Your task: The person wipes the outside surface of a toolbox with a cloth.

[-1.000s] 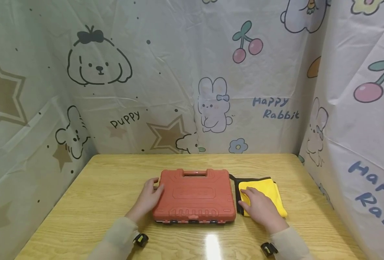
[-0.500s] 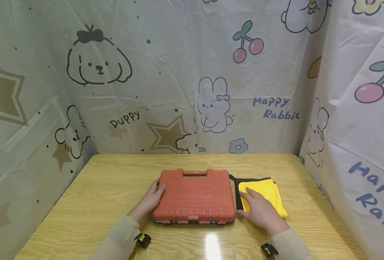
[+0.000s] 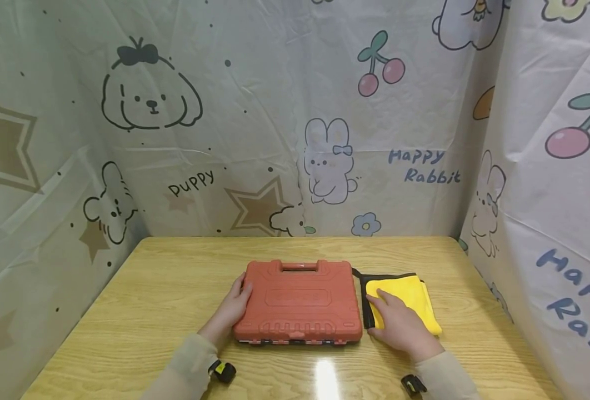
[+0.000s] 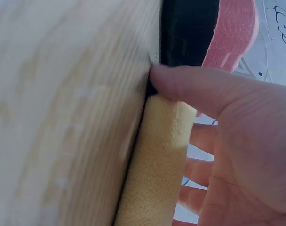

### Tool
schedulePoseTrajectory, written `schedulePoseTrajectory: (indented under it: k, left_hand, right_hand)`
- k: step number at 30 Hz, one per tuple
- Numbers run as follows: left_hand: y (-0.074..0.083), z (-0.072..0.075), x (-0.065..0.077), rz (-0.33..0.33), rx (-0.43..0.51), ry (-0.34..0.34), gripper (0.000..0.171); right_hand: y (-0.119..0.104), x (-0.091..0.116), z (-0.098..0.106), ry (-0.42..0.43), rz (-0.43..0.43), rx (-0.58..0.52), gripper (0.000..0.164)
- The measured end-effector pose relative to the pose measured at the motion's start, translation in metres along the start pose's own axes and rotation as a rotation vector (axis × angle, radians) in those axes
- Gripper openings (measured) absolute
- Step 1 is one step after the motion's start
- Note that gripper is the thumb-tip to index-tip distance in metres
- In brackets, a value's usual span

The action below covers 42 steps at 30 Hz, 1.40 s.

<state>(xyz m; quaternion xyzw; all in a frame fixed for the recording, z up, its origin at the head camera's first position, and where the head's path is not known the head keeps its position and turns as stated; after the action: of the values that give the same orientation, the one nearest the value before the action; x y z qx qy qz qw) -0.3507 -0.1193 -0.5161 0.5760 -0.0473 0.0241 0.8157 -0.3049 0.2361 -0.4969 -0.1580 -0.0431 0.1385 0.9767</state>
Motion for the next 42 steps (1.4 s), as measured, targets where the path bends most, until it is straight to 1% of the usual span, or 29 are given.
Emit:
schedulePoseTrajectory:
  k: [11,16,21,26,32,36,40,42]
  left_hand:
    - [-0.001,0.000,0.000,-0.019,0.007,0.004,0.063]
    - [-0.003,0.000,0.000,-0.003,0.005,-0.001,0.063]
    - [-0.005,0.000,-0.002,0.017,0.008,-0.006,0.064]
    - [-0.005,0.000,-0.003,0.018,0.001,-0.004,0.064]
    - [-0.004,0.000,-0.001,0.020,-0.011,-0.001,0.063]
    - [-0.004,-0.001,0.001,0.014,-0.024,-0.001,0.062]
    - [-0.005,-0.001,0.002,0.016,-0.018,-0.001,0.059]
    - [-0.005,-0.001,0.002,0.020,-0.011,0.001,0.058]
  right_hand:
    - [-0.004,-0.005,-0.005,-0.025,-0.013,0.015,0.069]
    - [-0.005,-0.007,-0.003,-0.021,-0.022,0.025,0.068]
    - [-0.005,-0.007,-0.001,0.011,-0.020,0.062,0.066]
    - [-0.006,-0.010,0.003,0.058,-0.008,0.105,0.061]
    - [-0.007,-0.017,0.005,0.079,-0.035,0.140,0.051]
    - [-0.008,-0.019,0.007,0.091,-0.039,0.167,0.054]
    - [-0.010,-0.019,0.007,0.088,-0.049,0.181,0.058]
    - [-0.010,-0.020,0.007,0.089,-0.049,0.184,0.057]
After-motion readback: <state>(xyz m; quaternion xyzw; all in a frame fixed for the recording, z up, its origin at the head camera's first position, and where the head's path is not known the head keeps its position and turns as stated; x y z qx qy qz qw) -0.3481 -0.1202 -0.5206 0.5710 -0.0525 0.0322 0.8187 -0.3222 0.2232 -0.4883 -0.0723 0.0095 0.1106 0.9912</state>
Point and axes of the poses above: each hand's wrist, its own x-axis away from the middle knuckle, its own z-axis out of the back of the hand, y = z × x, the point moved 9 cm from there along -x, towards the middle knuckle, and after that the axes turned 2 degrees about -x, right-handed, at the moved point
